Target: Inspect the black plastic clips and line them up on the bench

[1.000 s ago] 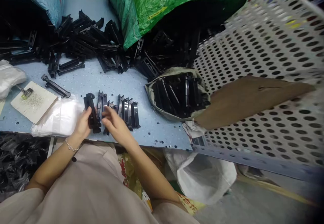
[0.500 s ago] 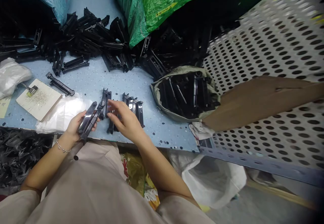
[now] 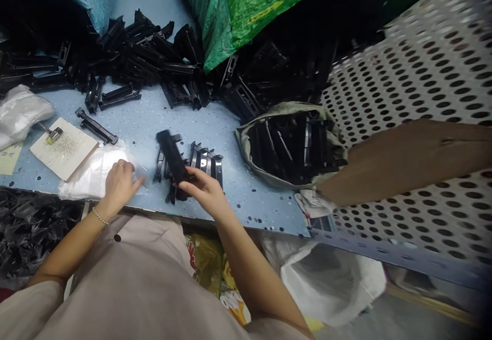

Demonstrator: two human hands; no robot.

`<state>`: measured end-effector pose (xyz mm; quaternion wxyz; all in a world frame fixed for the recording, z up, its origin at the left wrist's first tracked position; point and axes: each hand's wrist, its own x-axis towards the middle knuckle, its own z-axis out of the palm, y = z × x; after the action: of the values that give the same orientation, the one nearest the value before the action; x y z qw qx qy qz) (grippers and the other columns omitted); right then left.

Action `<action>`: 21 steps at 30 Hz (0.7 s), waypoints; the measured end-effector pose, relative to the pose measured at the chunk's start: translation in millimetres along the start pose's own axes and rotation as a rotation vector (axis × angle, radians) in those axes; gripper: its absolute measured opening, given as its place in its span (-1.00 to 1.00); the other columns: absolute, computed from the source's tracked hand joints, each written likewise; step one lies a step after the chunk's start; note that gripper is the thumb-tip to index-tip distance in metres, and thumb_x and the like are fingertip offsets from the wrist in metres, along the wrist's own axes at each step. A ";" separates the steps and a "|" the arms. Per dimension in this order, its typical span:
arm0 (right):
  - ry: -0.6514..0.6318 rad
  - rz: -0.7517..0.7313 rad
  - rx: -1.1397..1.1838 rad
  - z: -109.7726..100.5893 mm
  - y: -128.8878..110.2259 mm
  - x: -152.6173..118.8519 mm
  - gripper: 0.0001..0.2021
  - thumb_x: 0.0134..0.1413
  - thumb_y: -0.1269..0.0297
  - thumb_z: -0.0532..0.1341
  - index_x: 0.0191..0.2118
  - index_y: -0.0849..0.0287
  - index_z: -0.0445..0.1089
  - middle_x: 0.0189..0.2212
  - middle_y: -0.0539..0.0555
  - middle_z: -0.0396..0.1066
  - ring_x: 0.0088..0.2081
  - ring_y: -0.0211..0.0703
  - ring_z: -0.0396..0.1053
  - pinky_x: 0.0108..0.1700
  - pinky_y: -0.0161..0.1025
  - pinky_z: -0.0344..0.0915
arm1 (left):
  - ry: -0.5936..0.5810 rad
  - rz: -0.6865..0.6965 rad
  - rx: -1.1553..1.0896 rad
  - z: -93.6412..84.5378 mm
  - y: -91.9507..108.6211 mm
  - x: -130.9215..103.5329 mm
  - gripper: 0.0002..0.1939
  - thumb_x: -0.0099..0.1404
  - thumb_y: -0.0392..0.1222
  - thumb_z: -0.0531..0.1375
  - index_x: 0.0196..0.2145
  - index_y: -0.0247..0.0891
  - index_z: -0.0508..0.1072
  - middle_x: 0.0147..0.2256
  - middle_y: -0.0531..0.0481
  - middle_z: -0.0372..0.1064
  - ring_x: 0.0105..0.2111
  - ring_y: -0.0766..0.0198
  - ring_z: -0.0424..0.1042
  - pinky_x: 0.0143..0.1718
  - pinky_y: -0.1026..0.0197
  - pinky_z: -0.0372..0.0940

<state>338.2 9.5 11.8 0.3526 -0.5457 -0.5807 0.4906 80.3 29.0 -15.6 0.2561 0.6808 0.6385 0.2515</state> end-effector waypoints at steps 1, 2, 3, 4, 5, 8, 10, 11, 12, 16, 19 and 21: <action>0.036 0.068 0.157 3.6 3.5 1.1 -0.58 0.06 -0.05 0.33 -0.05 0.09 0.43 -0.18 0.10 0.52 -0.23 -0.03 0.52 -0.13 -0.07 0.46 | -0.004 0.057 0.131 5.2 -2.0 0.3 -0.81 0.27 -0.11 0.26 -0.31 -0.31 0.49 -0.23 -0.25 0.42 -0.13 -0.05 0.37 -0.12 -0.03 0.27; 0.057 0.123 0.293 7.8 5.7 2.0 -0.59 0.03 -0.04 0.36 -0.08 0.09 0.43 -0.21 0.08 0.52 -0.26 -0.06 0.52 -0.13 -0.08 0.45 | -0.025 0.098 0.206 8.5 -4.1 0.5 -0.87 0.27 -0.18 0.24 -0.34 -0.31 0.49 -0.24 -0.25 0.42 -0.13 -0.06 0.36 -0.12 -0.04 0.26; 0.066 0.165 0.403 12.2 6.6 2.6 -0.59 -0.01 -0.04 0.38 -0.11 0.10 0.44 -0.23 0.07 0.53 -0.28 -0.08 0.53 -0.12 -0.09 0.44 | -0.047 0.122 0.221 9.4 -6.6 0.8 -0.89 0.29 -0.24 0.20 -0.36 -0.30 0.48 -0.26 -0.24 0.42 -0.15 -0.04 0.36 -0.13 -0.03 0.26; 0.066 0.195 0.493 16.5 6.1 2.9 -0.59 -0.04 -0.03 0.40 -0.13 0.10 0.45 -0.24 0.07 0.53 -0.28 -0.09 0.53 -0.12 -0.10 0.43 | -0.066 0.131 0.180 8.1 -9.5 1.4 -0.87 0.31 -0.29 0.16 -0.38 -0.29 0.48 -0.27 -0.20 0.42 -0.17 0.00 0.37 -0.14 0.00 0.26; 0.053 0.222 0.567 20.8 4.6 3.2 -0.59 -0.07 -0.02 0.42 -0.15 0.11 0.46 -0.24 0.07 0.54 -0.28 -0.09 0.53 -0.14 -0.13 0.42 | -0.078 0.122 0.091 5.1 -12.6 2.2 -0.85 0.32 -0.30 0.14 -0.39 -0.27 0.48 -0.28 -0.16 0.41 -0.19 0.05 0.38 -0.15 0.03 0.27; -0.072 0.298 0.720 35.5 -3.5 6.5 -0.57 -0.10 -0.02 0.44 -0.16 0.15 0.49 -0.31 0.09 0.55 -0.30 -0.08 0.54 -0.22 -0.20 0.40 | -0.080 0.013 -0.289 -7.5 -20.4 6.0 -0.89 0.26 -0.21 0.23 -0.42 -0.24 0.48 -0.33 -0.04 0.38 -0.29 0.19 0.39 -0.25 0.15 0.28; -0.198 0.324 0.771 49.1 -8.5 13.1 -0.56 -0.10 -0.01 0.44 -0.17 0.19 0.51 -0.38 0.08 0.54 -0.34 -0.10 0.54 -0.26 -0.23 0.38 | -0.064 -0.058 -0.463 -13.6 -22.9 8.1 -0.86 0.17 -0.15 0.31 -0.47 -0.24 0.47 -0.36 0.01 0.34 -0.35 0.26 0.37 -0.31 0.21 0.26; -0.257 0.329 0.785 56.9 -10.1 17.5 -0.56 -0.12 0.00 0.45 -0.17 0.20 0.52 -0.39 0.07 0.54 -0.36 -0.11 0.54 -0.27 -0.25 0.38 | -0.059 -0.078 -0.509 -15.5 -23.4 8.6 -0.84 0.13 -0.15 0.34 -0.50 -0.25 0.47 -0.37 0.02 0.33 -0.36 0.27 0.36 -0.33 0.22 0.26; -0.304 0.333 0.798 64.8 -10.8 22.4 -0.56 -0.14 0.02 0.47 -0.19 0.21 0.52 -0.39 0.07 0.54 -0.37 -0.13 0.54 -0.28 -0.26 0.38 | -0.055 -0.093 -0.539 -17.2 -23.7 8.4 -0.83 0.10 -0.15 0.34 -0.52 -0.26 0.45 -0.37 0.02 0.33 -0.35 0.27 0.37 -0.32 0.23 0.26; -0.313 0.373 0.873 87.1 -5.1 36.6 -0.61 -0.16 0.03 0.47 -0.29 0.24 0.53 -0.44 0.07 0.55 -0.41 -0.19 0.52 -0.33 -0.31 0.38 | -0.006 -0.184 -0.661 -27.9 -24.5 0.2 -0.85 0.10 -0.22 0.30 -0.50 -0.27 0.38 -0.31 -0.01 0.38 -0.29 0.27 0.41 -0.26 0.23 0.29; -0.225 0.409 0.929 90.4 2.4 36.0 -0.64 -0.08 0.02 0.43 -0.30 0.24 0.52 -0.40 0.10 0.57 -0.39 -0.17 0.54 -0.36 -0.33 0.39 | 0.101 -0.091 -0.608 -40.8 -23.6 -10.6 -0.93 0.15 -0.30 0.24 -0.41 -0.25 0.38 -0.19 -0.07 0.39 -0.18 0.22 0.42 -0.20 0.20 0.33; -0.187 0.431 0.943 90.3 5.7 32.3 -0.65 -0.05 0.04 0.41 -0.26 0.24 0.53 -0.34 0.14 0.59 -0.36 -0.15 0.54 -0.36 -0.31 0.41 | 0.096 0.068 -0.399 -47.3 -22.0 -15.9 -0.88 0.18 -0.37 0.16 -0.33 -0.24 0.46 -0.05 -0.13 0.37 -0.11 0.18 0.41 -0.10 0.13 0.33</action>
<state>249.4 24.0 -22.1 0.3976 -0.3889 -0.2006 0.8065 31.4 15.6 4.5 0.3466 0.6248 0.5642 0.4138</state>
